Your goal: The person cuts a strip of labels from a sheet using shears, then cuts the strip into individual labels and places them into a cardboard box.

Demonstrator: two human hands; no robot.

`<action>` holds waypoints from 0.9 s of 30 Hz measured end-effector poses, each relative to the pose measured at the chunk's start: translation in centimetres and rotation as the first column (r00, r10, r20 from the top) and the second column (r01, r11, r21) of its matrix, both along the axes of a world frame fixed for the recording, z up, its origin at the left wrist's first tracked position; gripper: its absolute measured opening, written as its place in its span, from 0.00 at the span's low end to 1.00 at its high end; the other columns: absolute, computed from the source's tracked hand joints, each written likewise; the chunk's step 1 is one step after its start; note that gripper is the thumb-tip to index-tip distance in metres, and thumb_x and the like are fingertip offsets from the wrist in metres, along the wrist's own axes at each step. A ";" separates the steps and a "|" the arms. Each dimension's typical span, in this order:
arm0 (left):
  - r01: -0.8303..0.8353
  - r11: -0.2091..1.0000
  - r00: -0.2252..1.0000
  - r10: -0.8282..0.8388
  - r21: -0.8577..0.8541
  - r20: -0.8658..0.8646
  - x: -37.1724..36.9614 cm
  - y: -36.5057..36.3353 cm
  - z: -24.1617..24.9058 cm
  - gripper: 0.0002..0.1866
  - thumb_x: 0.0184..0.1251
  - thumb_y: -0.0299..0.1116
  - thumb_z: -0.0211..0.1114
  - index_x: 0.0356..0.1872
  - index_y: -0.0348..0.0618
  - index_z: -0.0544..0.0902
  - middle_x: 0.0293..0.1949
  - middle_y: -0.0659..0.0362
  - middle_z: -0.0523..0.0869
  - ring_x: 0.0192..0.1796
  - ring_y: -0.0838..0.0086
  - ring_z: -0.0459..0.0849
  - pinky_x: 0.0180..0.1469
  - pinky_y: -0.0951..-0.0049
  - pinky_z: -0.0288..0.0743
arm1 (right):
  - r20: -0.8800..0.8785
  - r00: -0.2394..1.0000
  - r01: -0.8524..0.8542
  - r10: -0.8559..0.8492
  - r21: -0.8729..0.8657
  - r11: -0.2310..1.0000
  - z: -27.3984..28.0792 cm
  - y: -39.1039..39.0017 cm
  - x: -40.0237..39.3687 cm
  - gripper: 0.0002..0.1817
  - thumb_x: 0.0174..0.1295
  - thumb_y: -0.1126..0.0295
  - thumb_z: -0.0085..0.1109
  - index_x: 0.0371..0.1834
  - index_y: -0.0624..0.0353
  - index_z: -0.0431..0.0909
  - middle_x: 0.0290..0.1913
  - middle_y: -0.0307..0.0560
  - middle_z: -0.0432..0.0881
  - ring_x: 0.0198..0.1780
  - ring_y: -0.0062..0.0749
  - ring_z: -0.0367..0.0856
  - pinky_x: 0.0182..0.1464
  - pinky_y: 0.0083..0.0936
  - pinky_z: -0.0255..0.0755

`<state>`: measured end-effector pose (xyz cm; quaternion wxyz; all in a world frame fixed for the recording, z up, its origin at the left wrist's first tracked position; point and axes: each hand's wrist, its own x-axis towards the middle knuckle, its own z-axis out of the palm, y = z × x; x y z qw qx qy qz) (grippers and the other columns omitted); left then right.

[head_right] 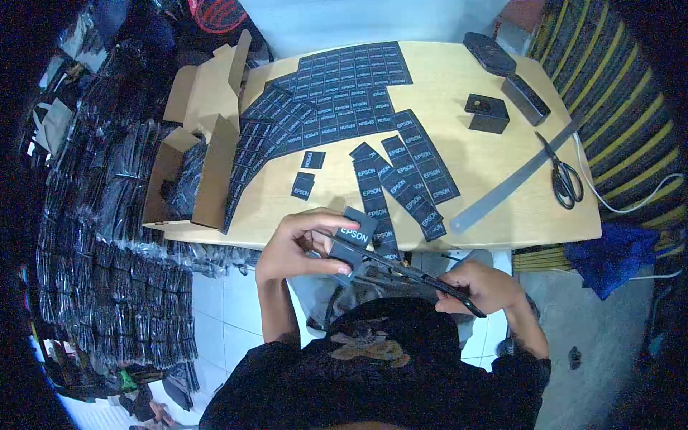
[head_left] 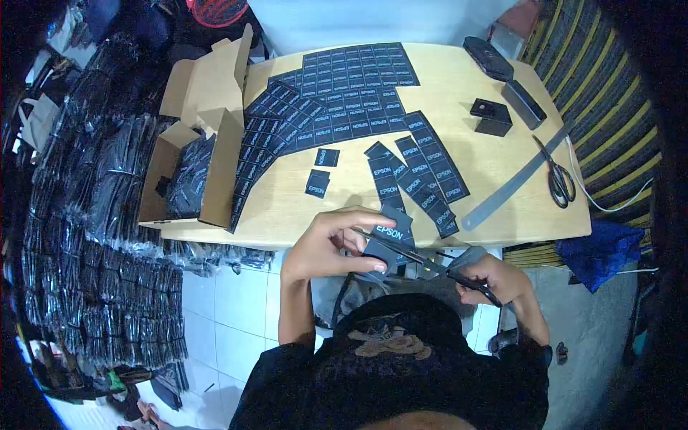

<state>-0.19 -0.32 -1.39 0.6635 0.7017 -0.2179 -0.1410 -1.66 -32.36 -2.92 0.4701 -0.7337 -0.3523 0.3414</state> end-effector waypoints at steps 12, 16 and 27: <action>-0.435 0.835 0.894 0.358 0.336 0.269 5.5 4.6 -5.1 0.20 0.44 0.30 0.75 0.41 0.42 0.82 0.29 0.62 0.77 0.27 0.81 0.73 0.29 0.81 0.67 | 0.001 0.980 0.198 -0.198 -0.049 0.979 -2.1 -2.7 -1.1 0.14 0.53 0.62 0.66 0.23 0.61 0.75 0.16 0.40 0.72 0.20 0.21 0.68 0.23 0.23 0.61; -0.700 0.478 0.663 0.161 0.530 0.731 6.3 6.0 -4.7 0.29 0.38 0.41 0.78 0.45 0.44 0.81 0.46 0.48 0.75 0.47 0.59 0.75 0.48 0.63 0.69 | -0.030 0.956 0.290 -0.292 -0.052 0.956 -2.6 -3.0 -1.9 0.17 0.53 0.58 0.66 0.23 0.62 0.75 0.16 0.36 0.70 0.21 0.17 0.66 0.22 0.20 0.61; -0.433 0.668 0.737 -0.124 0.605 0.664 8.0 6.3 -7.6 0.23 0.60 0.45 0.61 0.54 0.48 0.74 0.56 0.52 0.71 0.58 0.55 0.67 0.62 0.57 0.57 | -0.112 0.935 0.339 -0.335 0.020 0.940 -4.8 -3.0 -2.7 0.12 0.51 0.67 0.69 0.26 0.63 0.76 0.18 0.36 0.71 0.22 0.16 0.66 0.23 0.21 0.61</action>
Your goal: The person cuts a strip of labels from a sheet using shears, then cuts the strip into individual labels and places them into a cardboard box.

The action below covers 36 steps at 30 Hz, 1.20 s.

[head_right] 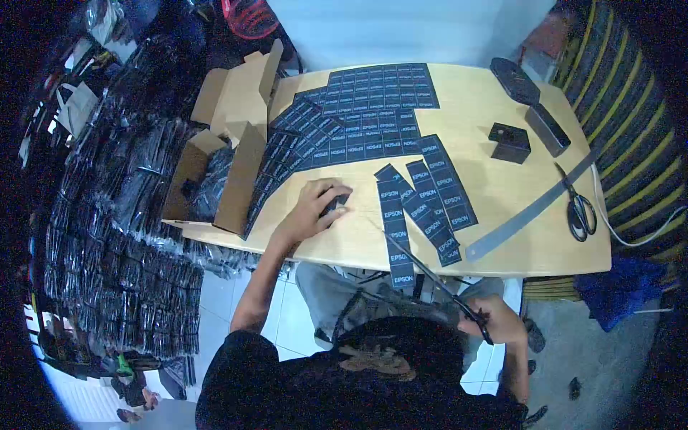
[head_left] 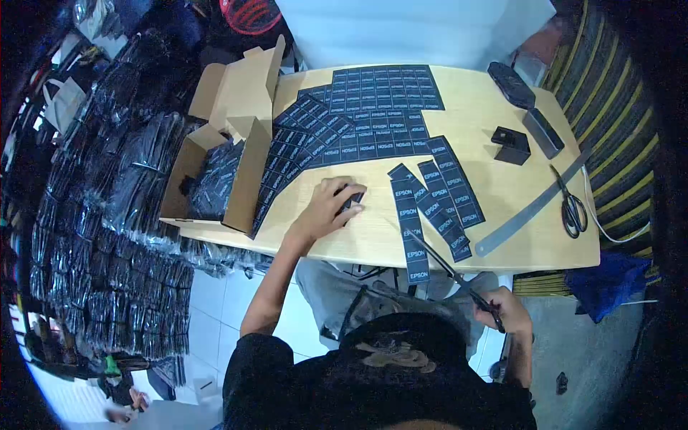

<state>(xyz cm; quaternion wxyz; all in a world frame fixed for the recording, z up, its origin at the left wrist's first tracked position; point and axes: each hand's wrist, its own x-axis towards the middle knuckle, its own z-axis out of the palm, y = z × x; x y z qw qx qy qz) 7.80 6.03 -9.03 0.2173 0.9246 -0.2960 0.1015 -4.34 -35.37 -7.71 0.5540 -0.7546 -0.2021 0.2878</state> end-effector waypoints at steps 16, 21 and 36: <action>-0.466 0.858 0.801 0.512 -0.216 0.309 -1.7 6.1 6.8 0.05 0.65 0.25 0.51 0.37 0.35 0.75 0.34 0.45 0.78 0.37 0.52 0.77 0.39 0.60 0.71 | -0.106 0.993 0.049 -0.042 0.060 0.997 -0.3 0.3 -1.0 0.10 0.54 0.68 0.66 0.26 0.62 0.75 0.21 0.34 0.72 0.25 0.15 0.67 0.26 0.19 0.62; -0.621 0.775 0.634 0.583 -0.115 0.509 0.0 18.0 9.5 0.09 0.68 0.33 0.53 0.39 0.36 0.74 0.36 0.45 0.75 0.38 0.50 0.74 0.39 0.61 0.69 | -0.191 0.976 0.131 -0.103 0.138 0.982 -1.1 0.2 -1.6 0.11 0.54 0.66 0.66 0.26 0.62 0.75 0.20 0.32 0.71 0.24 0.14 0.66 0.24 0.16 0.59; -0.165 0.986 0.986 0.165 -0.015 -0.038 -3.9 -10.1 -0.5 0.31 0.60 0.45 0.62 0.60 0.34 0.69 0.65 0.44 0.62 0.67 0.54 0.60 0.66 0.54 0.50 | -0.032 0.908 0.417 -0.417 0.154 0.896 -0.4 5.4 -2.2 0.11 0.46 0.75 0.71 0.30 0.60 0.78 0.21 0.32 0.73 0.23 0.12 0.69 0.25 0.13 0.61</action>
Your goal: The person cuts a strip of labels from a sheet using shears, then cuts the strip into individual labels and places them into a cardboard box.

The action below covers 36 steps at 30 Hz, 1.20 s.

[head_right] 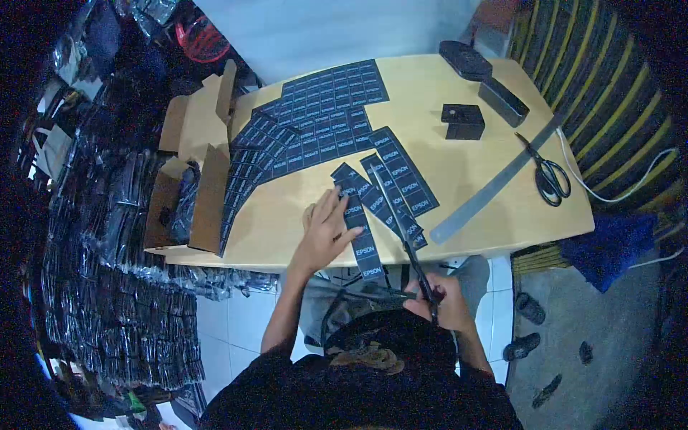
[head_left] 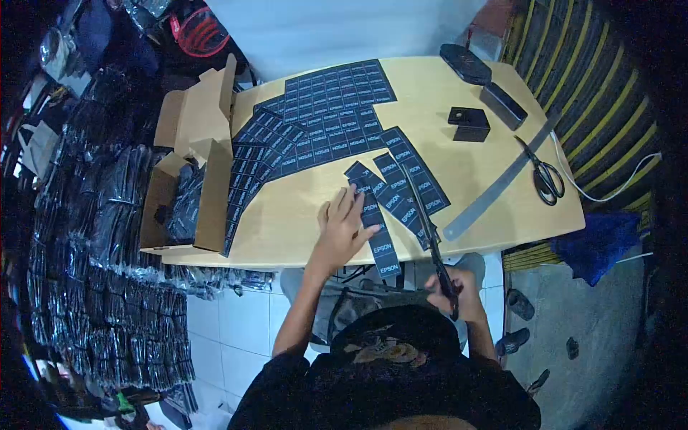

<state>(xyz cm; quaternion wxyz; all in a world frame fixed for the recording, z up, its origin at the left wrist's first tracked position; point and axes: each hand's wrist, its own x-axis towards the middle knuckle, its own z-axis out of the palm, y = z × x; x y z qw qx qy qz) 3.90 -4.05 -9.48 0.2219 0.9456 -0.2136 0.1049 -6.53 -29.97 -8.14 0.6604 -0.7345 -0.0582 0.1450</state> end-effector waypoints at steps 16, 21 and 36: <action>0.157 0.932 0.986 -0.164 -0.325 0.004 -9.0 -3.5 3.8 0.21 0.45 0.33 0.72 0.45 0.43 0.84 0.65 0.44 0.63 0.67 0.52 0.61 0.65 0.55 0.57 | 0.157 0.958 0.210 -0.240 0.183 0.960 0.3 6.1 2.5 0.09 0.55 0.74 0.63 0.35 0.67 0.76 0.24 0.32 0.75 0.25 0.09 0.69 0.25 0.10 0.62; 0.049 0.738 0.924 -0.289 -0.673 -0.250 -8.9 -3.0 3.9 0.25 0.43 0.30 0.73 0.48 0.41 0.81 0.60 0.45 0.69 0.63 0.56 0.69 0.62 0.62 0.62 | 0.146 0.948 0.235 -0.283 0.278 0.931 1.6 6.4 2.9 0.07 0.56 0.73 0.62 0.33 0.66 0.78 0.22 0.30 0.73 0.22 0.08 0.66 0.23 0.10 0.57; -0.238 0.371 0.938 -0.153 -0.897 -0.312 -7.1 -5.0 5.1 0.20 0.51 0.13 0.65 0.49 0.32 0.77 0.46 0.56 0.77 0.38 0.83 0.77 0.35 0.87 0.70 | -0.028 0.980 0.197 -0.197 0.265 0.944 1.7 5.5 2.2 0.06 0.52 0.71 0.65 0.26 0.61 0.78 0.21 0.31 0.73 0.22 0.10 0.68 0.23 0.12 0.58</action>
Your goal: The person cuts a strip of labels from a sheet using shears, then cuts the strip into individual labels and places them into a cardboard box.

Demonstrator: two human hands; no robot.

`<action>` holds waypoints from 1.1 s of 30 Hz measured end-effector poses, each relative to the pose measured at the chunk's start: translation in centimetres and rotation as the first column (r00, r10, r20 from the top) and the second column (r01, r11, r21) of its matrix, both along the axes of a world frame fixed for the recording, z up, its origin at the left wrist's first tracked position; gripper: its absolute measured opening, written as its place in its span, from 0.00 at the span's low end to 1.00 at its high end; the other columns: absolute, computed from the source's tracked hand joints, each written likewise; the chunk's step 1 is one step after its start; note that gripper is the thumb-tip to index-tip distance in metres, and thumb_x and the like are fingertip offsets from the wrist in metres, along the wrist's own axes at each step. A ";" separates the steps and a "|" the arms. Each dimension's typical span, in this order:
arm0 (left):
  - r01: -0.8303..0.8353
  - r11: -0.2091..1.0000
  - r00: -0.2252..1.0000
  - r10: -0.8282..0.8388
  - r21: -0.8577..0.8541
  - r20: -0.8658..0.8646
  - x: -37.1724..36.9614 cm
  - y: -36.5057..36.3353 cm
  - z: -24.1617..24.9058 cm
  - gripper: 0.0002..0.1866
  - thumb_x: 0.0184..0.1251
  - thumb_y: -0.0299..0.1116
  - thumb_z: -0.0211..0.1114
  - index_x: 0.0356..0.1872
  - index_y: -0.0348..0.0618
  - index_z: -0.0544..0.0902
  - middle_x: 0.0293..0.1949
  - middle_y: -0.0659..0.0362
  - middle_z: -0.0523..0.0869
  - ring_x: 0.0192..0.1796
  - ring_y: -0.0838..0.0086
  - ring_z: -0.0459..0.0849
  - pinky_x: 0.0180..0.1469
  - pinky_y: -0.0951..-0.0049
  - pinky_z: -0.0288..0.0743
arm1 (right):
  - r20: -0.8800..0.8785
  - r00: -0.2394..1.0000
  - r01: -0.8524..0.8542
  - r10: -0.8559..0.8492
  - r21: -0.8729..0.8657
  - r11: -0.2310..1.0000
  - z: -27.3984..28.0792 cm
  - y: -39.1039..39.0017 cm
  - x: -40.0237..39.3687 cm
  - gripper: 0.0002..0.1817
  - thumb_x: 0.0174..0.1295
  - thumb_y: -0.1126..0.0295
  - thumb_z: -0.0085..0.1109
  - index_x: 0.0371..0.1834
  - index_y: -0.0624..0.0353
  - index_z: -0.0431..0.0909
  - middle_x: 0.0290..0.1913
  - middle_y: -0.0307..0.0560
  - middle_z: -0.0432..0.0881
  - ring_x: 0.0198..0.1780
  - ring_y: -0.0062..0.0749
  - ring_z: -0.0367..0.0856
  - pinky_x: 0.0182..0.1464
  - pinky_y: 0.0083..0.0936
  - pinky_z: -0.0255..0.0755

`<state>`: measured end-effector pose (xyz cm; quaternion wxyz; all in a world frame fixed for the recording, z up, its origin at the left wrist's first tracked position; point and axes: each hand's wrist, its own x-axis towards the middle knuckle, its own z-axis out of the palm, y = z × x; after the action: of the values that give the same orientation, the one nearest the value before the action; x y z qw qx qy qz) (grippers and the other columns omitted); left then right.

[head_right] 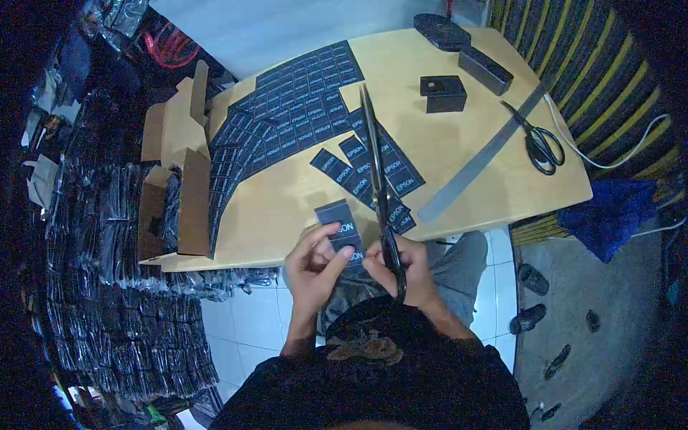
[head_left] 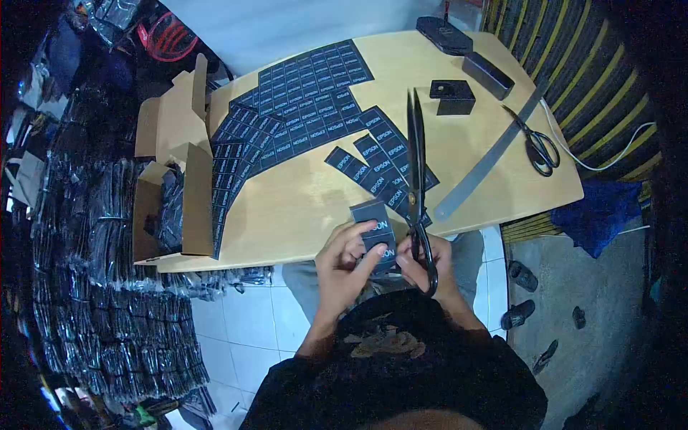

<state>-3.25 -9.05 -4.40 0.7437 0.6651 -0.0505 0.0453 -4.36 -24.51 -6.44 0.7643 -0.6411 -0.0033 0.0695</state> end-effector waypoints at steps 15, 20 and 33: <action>0.114 0.981 0.974 -0.142 0.156 0.176 1.9 5.4 4.5 0.29 0.42 0.19 0.74 0.52 0.42 0.80 0.47 0.59 0.76 0.28 0.90 0.69 0.27 0.90 0.63 | -0.077 0.703 -0.660 0.707 -0.441 0.608 3.4 -11.9 -0.3 0.37 0.35 0.43 0.72 0.40 0.62 0.73 0.24 0.37 0.70 0.26 0.23 0.70 0.29 0.23 0.64; 0.308 0.914 0.936 -0.341 0.263 0.088 2.8 6.1 4.4 0.30 0.39 0.20 0.76 0.51 0.45 0.81 0.43 0.60 0.80 0.26 0.90 0.69 0.26 0.88 0.63 | -0.065 0.577 -0.737 0.814 -0.470 0.486 5.2 -11.5 0.9 0.36 0.36 0.43 0.71 0.38 0.63 0.74 0.20 0.37 0.69 0.21 0.25 0.70 0.26 0.24 0.64; 0.566 0.794 0.821 -0.568 0.222 -0.062 3.4 5.9 3.7 0.28 0.40 0.26 0.77 0.49 0.47 0.82 0.48 0.61 0.80 0.27 0.91 0.71 0.23 0.92 0.63 | -0.106 0.489 -0.816 0.866 -0.405 0.411 5.1 -10.6 2.4 0.26 0.44 0.50 0.72 0.34 0.59 0.73 0.22 0.38 0.71 0.23 0.27 0.70 0.26 0.25 0.63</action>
<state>0.12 -3.17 -0.71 0.6407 0.7008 -0.2548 -0.1830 -1.94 -35.12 -1.31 0.4733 -0.6971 -0.3562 0.4040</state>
